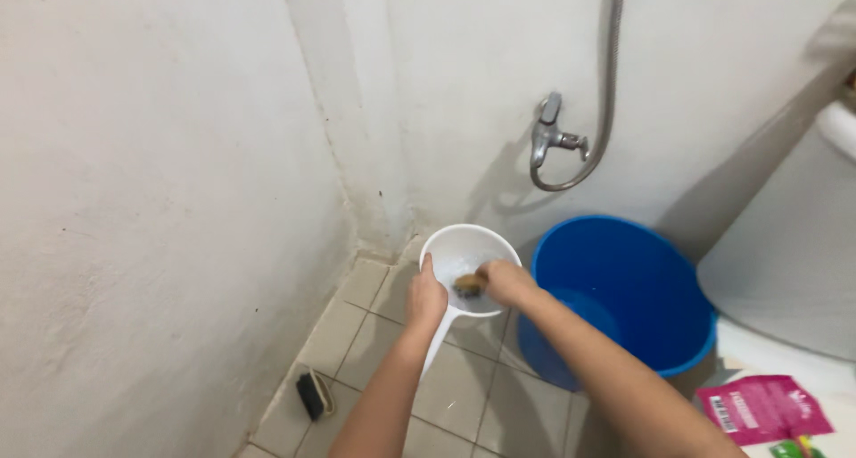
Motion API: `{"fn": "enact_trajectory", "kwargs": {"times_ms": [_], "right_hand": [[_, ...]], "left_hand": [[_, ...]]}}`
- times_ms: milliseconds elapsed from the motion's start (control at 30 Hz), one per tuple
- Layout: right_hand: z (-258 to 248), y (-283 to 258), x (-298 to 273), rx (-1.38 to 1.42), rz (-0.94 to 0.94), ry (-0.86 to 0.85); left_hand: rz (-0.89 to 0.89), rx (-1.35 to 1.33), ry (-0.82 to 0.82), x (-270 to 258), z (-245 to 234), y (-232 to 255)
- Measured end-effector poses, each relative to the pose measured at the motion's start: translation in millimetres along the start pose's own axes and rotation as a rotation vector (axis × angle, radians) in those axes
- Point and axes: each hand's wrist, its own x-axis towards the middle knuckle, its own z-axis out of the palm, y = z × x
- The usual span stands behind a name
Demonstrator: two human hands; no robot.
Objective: The person prepares a cleaning solution by pouring powder into a small white jug and adding water from a blue bucket. They use a brush to scrub the faucet and shower hose, rinsing the brush repeatedly. The person also handles a pink packet and a green sachet, placing them on the toilet tank.
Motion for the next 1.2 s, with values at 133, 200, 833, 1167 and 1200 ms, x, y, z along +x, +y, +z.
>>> {"fn": "enact_trajectory", "kwargs": {"times_ms": [133, 200, 833, 1167, 1200], "right_hand": [[-37.4, -11.3, -16.3, -0.152, -0.053, 0.032], [-59.1, -19.3, -19.2, 0.012, -0.085, -0.073], [-279.7, -67.4, 13.0, -0.437, 0.287, 0.887], [-278.1, -97.4, -4.9, -0.456, 0.39, 0.742], [-278.5, -101.9, 3.1, -0.467, 0.393, 0.754]], "left_hand": [[-0.026, -0.048, -0.009, 12.8, 2.8, 19.2], [0.006, -0.058, -0.016, 19.6, -1.7, 31.6], [0.287, -0.139, -0.289, 119.1, -26.2, 65.0], [0.318, -0.161, -0.409, 132.6, -0.5, 64.0], [0.306, -0.177, -0.43, 132.6, 4.0, 64.5]]}}
